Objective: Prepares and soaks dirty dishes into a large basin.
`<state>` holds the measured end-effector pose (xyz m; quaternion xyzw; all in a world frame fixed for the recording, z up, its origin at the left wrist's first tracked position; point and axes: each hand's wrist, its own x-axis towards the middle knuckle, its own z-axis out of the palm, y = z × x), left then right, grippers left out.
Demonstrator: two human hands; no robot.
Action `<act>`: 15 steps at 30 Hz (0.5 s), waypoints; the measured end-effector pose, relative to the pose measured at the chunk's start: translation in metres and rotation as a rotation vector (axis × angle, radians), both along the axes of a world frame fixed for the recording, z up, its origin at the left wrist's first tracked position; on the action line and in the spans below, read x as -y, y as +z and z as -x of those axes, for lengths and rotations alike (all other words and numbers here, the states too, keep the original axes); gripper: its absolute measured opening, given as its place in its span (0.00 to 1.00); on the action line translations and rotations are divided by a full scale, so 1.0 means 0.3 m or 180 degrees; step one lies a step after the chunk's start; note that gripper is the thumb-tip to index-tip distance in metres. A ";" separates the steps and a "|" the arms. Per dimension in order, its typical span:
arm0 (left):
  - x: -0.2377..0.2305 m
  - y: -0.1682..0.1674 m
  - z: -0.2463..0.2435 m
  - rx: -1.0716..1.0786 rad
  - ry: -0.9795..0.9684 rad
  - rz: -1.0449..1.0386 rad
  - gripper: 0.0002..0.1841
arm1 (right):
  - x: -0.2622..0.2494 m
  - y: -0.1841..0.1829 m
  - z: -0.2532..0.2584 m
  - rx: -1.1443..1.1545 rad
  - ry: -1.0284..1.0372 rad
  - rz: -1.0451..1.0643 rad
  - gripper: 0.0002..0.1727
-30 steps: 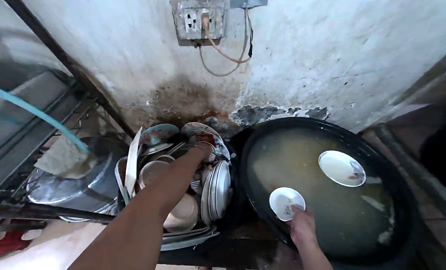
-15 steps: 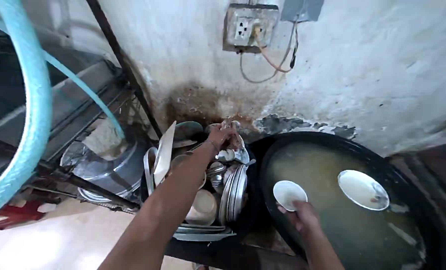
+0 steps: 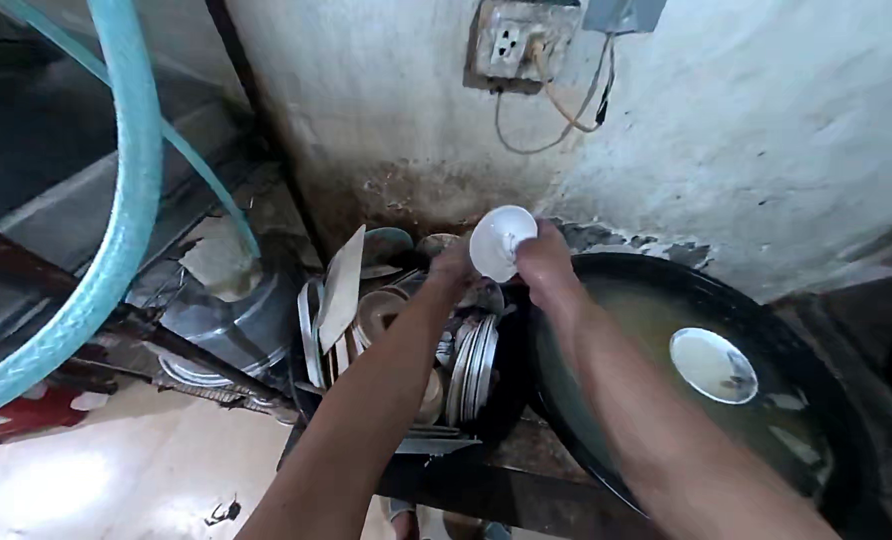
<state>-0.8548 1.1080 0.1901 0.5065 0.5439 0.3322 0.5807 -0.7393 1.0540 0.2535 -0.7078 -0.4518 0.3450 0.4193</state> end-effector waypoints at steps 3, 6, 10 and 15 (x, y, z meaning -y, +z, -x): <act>-0.031 -0.036 -0.001 -0.0136 0.0148 0.0323 0.21 | -0.010 0.042 0.008 0.1157 -0.0010 -0.0113 0.30; -0.073 -0.050 0.048 -0.1239 -0.0079 -0.0203 0.33 | 0.059 -0.010 -0.069 0.1735 -0.0144 -0.0158 0.33; -0.053 0.014 0.105 -0.1843 -0.0261 -0.0593 0.38 | 0.247 -0.250 -0.261 0.1813 -0.0465 0.0194 0.32; -0.060 -0.016 0.116 -0.1530 -0.0122 -0.0508 0.39 | 0.490 -0.453 -0.402 0.1335 -0.1193 0.0592 0.26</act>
